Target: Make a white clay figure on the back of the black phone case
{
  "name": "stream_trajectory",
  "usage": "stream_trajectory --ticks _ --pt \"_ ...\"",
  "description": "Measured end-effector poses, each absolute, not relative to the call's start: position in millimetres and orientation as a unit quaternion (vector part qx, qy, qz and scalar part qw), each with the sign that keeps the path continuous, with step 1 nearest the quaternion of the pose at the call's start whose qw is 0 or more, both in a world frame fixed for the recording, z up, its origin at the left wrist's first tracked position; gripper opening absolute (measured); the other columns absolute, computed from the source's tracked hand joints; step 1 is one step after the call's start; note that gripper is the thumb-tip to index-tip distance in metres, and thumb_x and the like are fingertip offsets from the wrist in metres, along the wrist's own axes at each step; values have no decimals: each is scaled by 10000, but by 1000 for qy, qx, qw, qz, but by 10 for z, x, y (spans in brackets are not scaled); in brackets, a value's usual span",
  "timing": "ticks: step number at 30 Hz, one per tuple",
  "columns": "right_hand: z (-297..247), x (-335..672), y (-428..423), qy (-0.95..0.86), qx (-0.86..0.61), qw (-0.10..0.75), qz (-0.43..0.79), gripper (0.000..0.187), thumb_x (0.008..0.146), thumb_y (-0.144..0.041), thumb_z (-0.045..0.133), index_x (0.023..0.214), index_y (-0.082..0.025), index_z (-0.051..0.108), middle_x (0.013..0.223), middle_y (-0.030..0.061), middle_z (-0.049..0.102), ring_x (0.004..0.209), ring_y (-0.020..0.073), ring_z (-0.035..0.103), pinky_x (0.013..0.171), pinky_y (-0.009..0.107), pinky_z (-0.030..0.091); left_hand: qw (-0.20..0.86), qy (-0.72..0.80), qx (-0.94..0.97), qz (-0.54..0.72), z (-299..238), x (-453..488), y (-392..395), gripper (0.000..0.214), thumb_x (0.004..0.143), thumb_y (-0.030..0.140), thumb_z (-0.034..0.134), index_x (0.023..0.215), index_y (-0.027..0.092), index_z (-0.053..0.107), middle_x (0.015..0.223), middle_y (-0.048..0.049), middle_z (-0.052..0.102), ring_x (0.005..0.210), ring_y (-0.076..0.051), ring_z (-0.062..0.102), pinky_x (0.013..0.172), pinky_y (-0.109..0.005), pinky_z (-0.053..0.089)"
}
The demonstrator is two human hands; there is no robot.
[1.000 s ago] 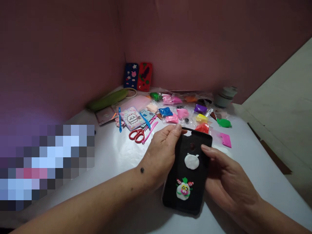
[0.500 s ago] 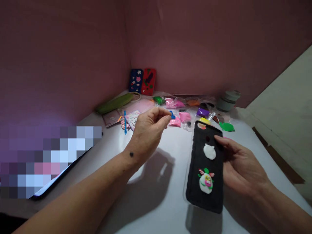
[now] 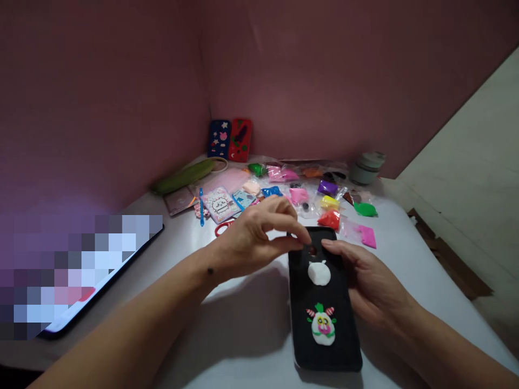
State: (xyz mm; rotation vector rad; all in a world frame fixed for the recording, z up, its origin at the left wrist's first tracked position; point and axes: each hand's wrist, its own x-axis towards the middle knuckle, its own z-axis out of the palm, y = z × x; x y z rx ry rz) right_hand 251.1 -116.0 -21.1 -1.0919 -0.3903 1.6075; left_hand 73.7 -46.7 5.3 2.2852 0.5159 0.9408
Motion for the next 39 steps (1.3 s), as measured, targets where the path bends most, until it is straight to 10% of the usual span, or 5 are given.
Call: stream_trajectory --ticks 6,39 --pt "-223 2540 -1143 -194 -456 546 675 40 716 -148 683 710 -129 717 641 43 717 561 150 624 545 243 497 154 137 936 286 -37 759 -480 209 882 184 533 861 223 738 794 -44 543 806 -157 490 707 -260 394" --pt "-167 2507 -1108 -108 -449 556 691 125 701 -71 594 665 -69 713 602 78 701 503 144 623 532 248 529 116 104 943 293 -78 799 -485 272 901 95 474 816 179 718 781 -42 522 768 -129 448 659 -230 381"
